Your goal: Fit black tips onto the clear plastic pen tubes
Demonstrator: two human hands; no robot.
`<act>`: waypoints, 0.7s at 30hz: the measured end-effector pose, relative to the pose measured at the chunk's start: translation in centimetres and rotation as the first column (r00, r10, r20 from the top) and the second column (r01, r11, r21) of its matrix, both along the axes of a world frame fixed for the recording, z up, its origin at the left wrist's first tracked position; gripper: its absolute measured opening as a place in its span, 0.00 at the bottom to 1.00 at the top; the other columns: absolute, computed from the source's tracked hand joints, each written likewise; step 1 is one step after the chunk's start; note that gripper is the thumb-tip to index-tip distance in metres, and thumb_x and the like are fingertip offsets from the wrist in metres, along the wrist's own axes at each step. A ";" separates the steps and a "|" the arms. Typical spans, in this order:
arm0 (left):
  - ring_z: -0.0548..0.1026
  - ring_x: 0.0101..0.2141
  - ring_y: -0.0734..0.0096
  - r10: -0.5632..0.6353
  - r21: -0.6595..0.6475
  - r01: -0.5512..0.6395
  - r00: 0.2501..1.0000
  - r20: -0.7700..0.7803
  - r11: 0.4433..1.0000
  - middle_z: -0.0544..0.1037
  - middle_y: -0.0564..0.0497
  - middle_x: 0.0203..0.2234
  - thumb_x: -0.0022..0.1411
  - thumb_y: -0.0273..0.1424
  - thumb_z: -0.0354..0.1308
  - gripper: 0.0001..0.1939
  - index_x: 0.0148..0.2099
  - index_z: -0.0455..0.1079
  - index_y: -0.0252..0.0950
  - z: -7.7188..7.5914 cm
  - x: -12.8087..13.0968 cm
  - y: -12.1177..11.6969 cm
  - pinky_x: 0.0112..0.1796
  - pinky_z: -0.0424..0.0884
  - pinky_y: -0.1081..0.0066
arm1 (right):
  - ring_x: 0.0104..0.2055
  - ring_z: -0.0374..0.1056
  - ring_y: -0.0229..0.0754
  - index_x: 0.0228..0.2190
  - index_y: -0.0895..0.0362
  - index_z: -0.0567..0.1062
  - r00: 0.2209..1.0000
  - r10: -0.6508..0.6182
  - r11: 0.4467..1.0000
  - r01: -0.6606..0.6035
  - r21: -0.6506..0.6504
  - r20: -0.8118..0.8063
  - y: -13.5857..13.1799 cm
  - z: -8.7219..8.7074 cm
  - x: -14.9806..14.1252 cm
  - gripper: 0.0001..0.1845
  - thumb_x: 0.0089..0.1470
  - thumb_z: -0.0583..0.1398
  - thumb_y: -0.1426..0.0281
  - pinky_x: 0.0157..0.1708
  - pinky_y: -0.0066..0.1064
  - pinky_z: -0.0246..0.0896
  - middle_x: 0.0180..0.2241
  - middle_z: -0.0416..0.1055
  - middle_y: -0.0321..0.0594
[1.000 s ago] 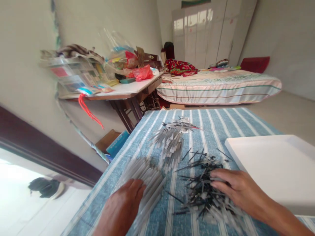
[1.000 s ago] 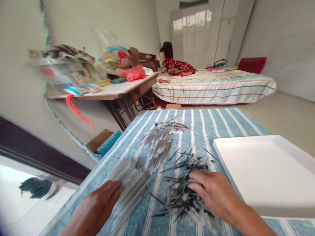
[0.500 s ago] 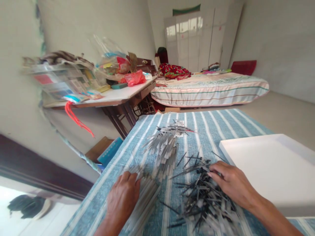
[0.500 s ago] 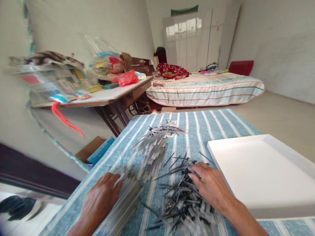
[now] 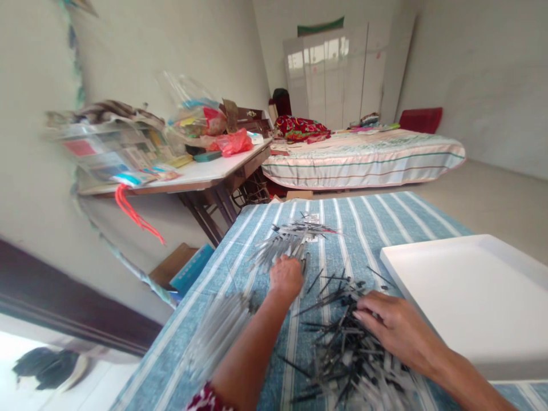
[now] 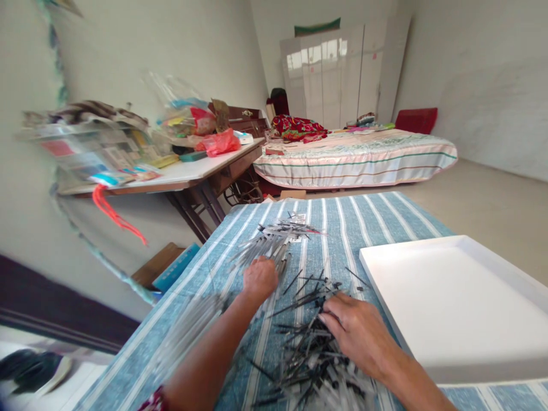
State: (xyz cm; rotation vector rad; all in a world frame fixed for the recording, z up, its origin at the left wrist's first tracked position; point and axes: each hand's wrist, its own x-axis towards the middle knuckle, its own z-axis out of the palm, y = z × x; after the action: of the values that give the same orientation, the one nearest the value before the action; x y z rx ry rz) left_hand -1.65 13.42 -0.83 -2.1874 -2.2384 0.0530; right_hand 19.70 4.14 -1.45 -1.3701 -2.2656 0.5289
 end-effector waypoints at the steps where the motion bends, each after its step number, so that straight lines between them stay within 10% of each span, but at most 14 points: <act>1: 0.71 0.40 0.65 0.029 -0.020 -0.029 1.000 -0.012 0.999 0.71 0.46 0.42 0.60 0.33 0.52 0.13 0.45 0.66 0.32 -0.4 0.3 0.5 0.39 0.69 0.60 | 0.32 0.66 0.40 0.29 0.56 0.70 1.000 0.008 1.000 -0.008 -0.001 0.002 0.0 0.0 0.0 0.10 0.57 0.50 0.69 0.33 0.30 0.58 0.28 0.69 0.38; 21: 0.71 0.41 0.65 0.188 0.053 -0.194 0.976 0.106 0.980 0.70 0.46 0.43 0.61 0.33 0.52 0.13 0.47 0.65 0.32 -0.9 2.3 -1.1 0.39 0.69 0.60 | 0.32 0.68 0.41 0.30 0.55 0.70 0.999 0.048 0.999 -0.048 0.001 0.013 -0.4 -0.5 -0.1 0.12 0.58 0.49 0.66 0.34 0.31 0.58 0.28 0.70 0.38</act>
State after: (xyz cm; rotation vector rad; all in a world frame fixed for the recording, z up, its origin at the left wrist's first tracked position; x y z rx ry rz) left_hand 0.70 12.35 -1.71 -1.9799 -2.4614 -0.1279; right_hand 19.55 3.74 -1.94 -1.3247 -2.3142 0.5357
